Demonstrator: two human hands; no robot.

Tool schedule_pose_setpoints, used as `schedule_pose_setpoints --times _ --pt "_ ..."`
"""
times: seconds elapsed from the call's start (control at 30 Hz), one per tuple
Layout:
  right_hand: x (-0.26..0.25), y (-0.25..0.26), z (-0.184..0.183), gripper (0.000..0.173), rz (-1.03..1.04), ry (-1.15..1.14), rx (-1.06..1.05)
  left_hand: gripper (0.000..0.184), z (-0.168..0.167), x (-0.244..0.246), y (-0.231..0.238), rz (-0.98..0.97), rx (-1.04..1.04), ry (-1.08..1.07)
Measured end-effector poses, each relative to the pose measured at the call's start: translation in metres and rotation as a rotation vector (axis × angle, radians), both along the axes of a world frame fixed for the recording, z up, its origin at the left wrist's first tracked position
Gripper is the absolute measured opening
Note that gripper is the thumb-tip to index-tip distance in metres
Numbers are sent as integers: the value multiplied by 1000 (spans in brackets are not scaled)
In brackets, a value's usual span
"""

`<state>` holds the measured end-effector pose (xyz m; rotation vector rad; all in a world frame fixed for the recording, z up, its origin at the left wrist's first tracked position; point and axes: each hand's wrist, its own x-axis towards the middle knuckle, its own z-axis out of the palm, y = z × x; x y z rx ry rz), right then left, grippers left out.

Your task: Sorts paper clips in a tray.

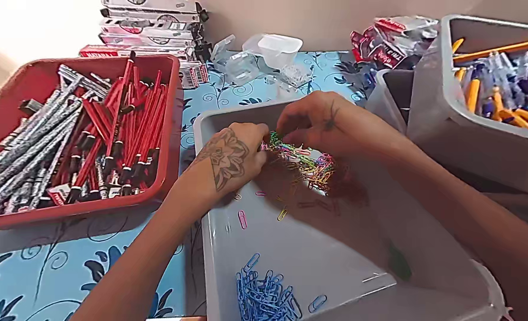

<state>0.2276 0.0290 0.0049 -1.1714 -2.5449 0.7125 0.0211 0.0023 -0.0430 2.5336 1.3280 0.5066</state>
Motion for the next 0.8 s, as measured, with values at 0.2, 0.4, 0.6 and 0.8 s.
schedule_pose_setpoints --times 0.2,0.4,0.6,0.8 --pt "0 0 0 6 -17 81 -53 15 11 0 -1 10 -26 -267" --pt "1 0 4 6 -58 9 -89 22 15 0 -3 85 -85 -270" --pt "1 0 3 30 -156 17 -25 23 16 5 -8 237 18 -171" --pt "9 1 6 15 -121 -498 -64 33 22 5 -9 292 -42 -139"
